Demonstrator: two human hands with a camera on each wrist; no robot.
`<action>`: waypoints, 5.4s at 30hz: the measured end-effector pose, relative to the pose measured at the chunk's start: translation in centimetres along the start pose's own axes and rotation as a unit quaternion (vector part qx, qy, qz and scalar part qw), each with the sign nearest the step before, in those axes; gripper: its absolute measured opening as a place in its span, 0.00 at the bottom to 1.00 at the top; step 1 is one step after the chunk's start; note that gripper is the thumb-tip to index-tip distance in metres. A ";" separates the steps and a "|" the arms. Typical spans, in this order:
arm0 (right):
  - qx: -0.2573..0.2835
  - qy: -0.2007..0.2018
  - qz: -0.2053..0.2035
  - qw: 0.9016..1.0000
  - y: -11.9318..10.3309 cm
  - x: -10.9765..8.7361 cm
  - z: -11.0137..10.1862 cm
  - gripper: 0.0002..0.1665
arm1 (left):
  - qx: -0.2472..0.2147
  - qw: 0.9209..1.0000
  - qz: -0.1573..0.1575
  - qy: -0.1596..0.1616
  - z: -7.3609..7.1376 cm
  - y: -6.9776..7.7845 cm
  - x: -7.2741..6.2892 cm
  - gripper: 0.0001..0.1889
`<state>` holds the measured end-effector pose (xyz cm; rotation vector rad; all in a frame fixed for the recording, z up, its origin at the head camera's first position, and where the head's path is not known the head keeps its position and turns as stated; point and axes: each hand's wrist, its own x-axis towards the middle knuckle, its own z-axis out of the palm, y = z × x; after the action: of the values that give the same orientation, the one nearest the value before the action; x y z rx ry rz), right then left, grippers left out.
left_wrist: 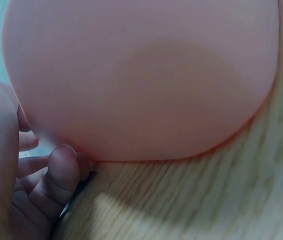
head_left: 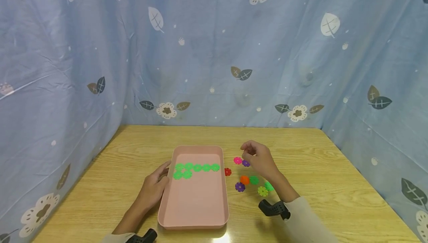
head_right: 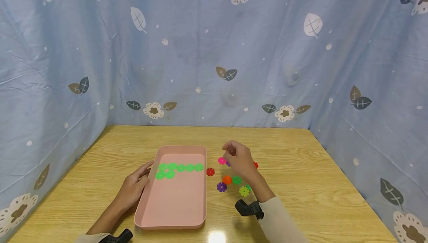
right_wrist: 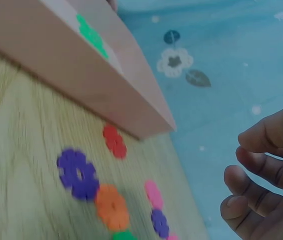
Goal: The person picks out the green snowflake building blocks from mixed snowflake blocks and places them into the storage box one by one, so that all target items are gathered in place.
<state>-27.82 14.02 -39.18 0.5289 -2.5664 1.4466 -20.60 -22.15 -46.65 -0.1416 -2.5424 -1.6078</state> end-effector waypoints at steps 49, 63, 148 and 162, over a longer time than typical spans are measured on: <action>-0.159 -0.160 0.075 0.971 4.5 -3.1 -2.3 0.13 | 0.009 1.000 -0.006 0.003 0.3 0.0 -0.3 0.29; -0.139 -0.177 0.051 0.973 5.0 -3.1 -2.4 0.14 | 0.009 1.000 -0.003 0.003 0.3 0.0 -0.3 0.29; 0.008 -0.205 0.014 0.979 -4.0 2.6 11.8 0.04 | -0.009 1.000 -0.003 0.000 0.0 0.4 -0.1 0.30; -0.108 -0.153 0.020 0.982 -3.5 2.7 12.8 0.13 | -0.007 1.000 0.003 -0.002 0.1 0.5 0.0 0.30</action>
<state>-28.44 0.85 -42.37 0.7199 -2.9398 1.1514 -20.55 -21.86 -46.28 -0.1538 -2.5324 -1.6250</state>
